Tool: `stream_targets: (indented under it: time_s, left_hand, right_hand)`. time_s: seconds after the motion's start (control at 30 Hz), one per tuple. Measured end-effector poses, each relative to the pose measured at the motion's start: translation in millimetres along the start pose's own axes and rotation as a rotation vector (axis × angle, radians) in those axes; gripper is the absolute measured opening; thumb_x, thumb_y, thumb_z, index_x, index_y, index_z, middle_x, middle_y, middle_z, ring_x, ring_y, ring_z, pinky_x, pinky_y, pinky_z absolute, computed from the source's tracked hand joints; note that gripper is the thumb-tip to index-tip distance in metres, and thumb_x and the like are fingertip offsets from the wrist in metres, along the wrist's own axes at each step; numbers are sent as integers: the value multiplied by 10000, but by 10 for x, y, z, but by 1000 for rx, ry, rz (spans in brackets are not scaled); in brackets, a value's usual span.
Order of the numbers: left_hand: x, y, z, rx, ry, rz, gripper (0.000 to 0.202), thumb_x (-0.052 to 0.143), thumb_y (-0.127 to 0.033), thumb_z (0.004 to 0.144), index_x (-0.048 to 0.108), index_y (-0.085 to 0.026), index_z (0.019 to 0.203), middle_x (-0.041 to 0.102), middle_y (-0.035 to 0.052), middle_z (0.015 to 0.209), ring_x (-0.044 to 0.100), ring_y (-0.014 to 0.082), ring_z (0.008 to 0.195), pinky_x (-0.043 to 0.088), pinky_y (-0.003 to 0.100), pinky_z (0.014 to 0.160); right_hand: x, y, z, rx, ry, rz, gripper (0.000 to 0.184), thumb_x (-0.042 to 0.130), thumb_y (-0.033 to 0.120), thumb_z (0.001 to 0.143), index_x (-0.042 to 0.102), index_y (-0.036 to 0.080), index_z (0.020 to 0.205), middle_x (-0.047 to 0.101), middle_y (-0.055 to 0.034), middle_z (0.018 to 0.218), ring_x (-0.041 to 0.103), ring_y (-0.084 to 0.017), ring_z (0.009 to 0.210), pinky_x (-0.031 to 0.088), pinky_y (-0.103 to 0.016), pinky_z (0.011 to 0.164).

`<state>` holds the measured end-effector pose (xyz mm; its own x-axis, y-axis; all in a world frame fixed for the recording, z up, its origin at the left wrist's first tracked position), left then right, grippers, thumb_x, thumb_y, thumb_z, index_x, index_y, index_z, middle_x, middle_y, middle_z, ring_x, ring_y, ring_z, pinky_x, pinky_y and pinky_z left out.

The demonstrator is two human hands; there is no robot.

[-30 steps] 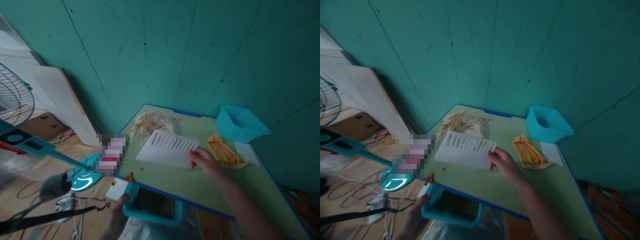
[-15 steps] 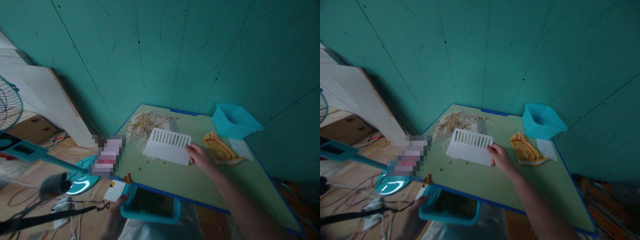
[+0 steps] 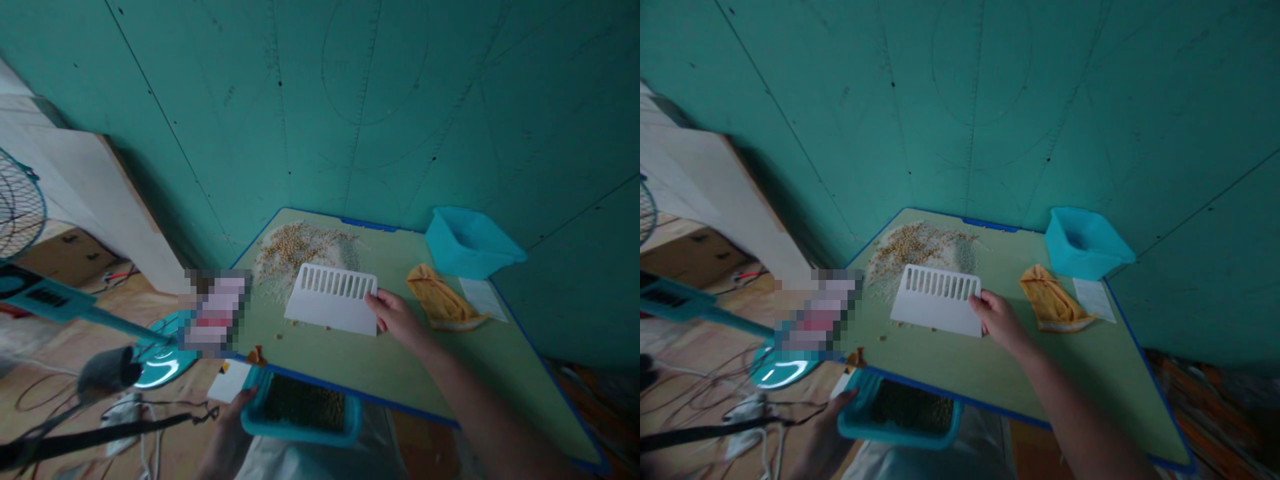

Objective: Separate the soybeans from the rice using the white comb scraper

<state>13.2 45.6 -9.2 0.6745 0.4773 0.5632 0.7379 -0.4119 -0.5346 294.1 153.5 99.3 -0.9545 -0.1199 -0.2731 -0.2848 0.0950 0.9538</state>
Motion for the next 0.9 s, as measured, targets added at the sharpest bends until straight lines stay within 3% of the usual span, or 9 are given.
stream_targets:
  time_s: [0.2, 0.6, 0.77, 0.9]
  left_hand:
    - [7, -14, 2, 32, 4, -3, 644, 643, -146, 657, 421, -206, 1259, 731, 18, 905, 634, 297, 861, 480, 390, 789]
    - [147, -27, -69, 26, 41, -24, 524, 640, -144, 637, 562, -230, 1148, 712, 30, 975, 615, 323, 902, 486, 406, 794]
    - [63, -33, -23, 95, -31, 15, 654, 670, -141, 609, 478, -256, 1222, 710, 14, 983, 636, 282, 858, 495, 352, 767]
    - [12, 2, 5, 37, -46, 18, 690, 675, -155, 617, 429, -225, 1259, 717, 32, 959, 639, 299, 846, 502, 376, 761]
  right_hand:
    - [25, -13, -13, -6, 25, -23, 322, 438, 488, 767, 486, 174, 714, 328, 89, 399, 300, -59, 343, 232, -196, 359]
    - [102, -15, -57, -8, 85, 8, 325, 429, 485, 776, 498, 168, 747, 322, 98, 397, 292, -52, 327, 213, -191, 344]
    - [120, -41, -51, -6, 96, 36, 347, 438, 504, 763, 507, 164, 767, 335, 93, 426, 303, -51, 333, 217, -188, 338]
    - [137, -47, -50, -10, 108, 37, 353, 439, 507, 764, 519, 163, 781, 344, 89, 445, 302, -48, 337, 219, -186, 334]
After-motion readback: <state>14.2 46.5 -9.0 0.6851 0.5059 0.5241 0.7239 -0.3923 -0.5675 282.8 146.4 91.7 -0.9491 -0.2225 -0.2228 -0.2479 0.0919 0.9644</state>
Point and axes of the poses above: each hand's wrist, its own z-axis towards the middle knuckle, its own x-axis out of the palm, y = z × x, the point moved 4 cm from there along z, towards the middle knuckle
